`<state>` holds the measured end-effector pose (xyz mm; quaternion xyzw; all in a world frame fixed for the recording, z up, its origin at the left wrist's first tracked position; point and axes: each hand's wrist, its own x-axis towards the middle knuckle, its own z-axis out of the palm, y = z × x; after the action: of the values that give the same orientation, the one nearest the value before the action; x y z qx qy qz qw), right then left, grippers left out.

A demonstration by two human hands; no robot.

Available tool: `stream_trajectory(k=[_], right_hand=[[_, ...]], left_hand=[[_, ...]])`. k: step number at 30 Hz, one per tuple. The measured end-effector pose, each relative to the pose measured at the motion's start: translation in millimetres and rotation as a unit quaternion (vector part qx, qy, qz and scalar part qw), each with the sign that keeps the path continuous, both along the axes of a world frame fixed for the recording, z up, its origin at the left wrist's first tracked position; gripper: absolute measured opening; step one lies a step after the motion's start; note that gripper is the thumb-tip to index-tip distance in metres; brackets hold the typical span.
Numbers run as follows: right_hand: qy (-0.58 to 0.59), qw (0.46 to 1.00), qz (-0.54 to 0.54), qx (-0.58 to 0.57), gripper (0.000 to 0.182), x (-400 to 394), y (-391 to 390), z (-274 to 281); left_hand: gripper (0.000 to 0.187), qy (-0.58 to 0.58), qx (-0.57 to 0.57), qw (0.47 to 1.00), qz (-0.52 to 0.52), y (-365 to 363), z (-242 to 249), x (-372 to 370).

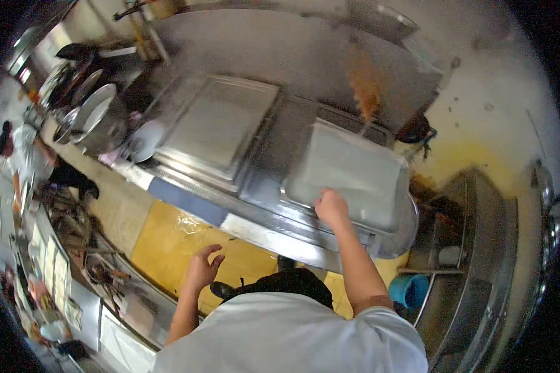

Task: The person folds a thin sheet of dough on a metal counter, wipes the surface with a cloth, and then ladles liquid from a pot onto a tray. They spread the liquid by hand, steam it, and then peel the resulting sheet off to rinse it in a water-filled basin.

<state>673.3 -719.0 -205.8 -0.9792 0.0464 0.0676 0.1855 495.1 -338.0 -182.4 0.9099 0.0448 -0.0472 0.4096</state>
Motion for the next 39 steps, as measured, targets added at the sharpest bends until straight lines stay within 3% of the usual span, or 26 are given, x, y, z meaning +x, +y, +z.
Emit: stream_trajectory(k=[5,8,10,12,14,17,20,22,24,27,32,36,39], right_hand=[[0.080,0.993,-0.058,-0.060,0.033,18,-122,-67],[0.033,0.999,-0.032,0.021,0.027,41,-148,-59],[0.009,0.965,-0.111,0.237,0.022,71,-144,-31],[-0.059,0.832,-0.158,0.528,0.022,102,-127,6],[-0.075,0.741,-0.126,0.656,0.024,145,-118,7],[-0.019,0.752,-0.137,0.644,0.021,168,-111,30],[-0.098,0.902,-0.155,0.390,0.022,152,-125,37],[-0.201,0.931,-0.128,0.276,0.036,132,-164,-20],[-0.212,0.967,-0.136,-0.020,0.042,91,-194,-31],[-0.128,0.966,-0.220,-0.042,0.038,53,-228,-92],[-0.034,0.977,-0.204,0.051,0.036,31,-249,-103],[0.048,0.978,-0.204,-0.002,0.026,8,-232,-43],[0.042,0.983,-0.179,-0.026,0.024,-18,-226,-33]], left_hand=[[0.028,-0.009,0.021,0.989,-0.148,-86,-7,91],[0.026,-0.038,0.018,0.975,-0.217,-138,-9,147],[0.025,-0.042,0.034,0.969,-0.241,-180,4,181],[0.032,-0.018,0.092,0.957,-0.275,-214,-11,213],[0.038,-0.080,0.139,0.941,-0.297,-242,-36,239],[0.046,-0.172,0.240,0.911,-0.290,-275,-60,257],[0.044,-0.218,0.318,0.878,-0.282,-292,-82,271],[0.035,-0.199,0.341,0.870,-0.295,-295,-96,284],[0.027,-0.144,0.347,0.871,-0.318,-293,-107,300],[0.020,-0.127,0.320,0.879,-0.330,-287,-97,306],[0.016,-0.120,0.303,0.898,-0.296,-278,-81,298],[0.015,-0.145,0.266,0.908,-0.289,-255,-90,284],[0.018,-0.062,0.295,0.897,-0.324,-246,-53,261]])
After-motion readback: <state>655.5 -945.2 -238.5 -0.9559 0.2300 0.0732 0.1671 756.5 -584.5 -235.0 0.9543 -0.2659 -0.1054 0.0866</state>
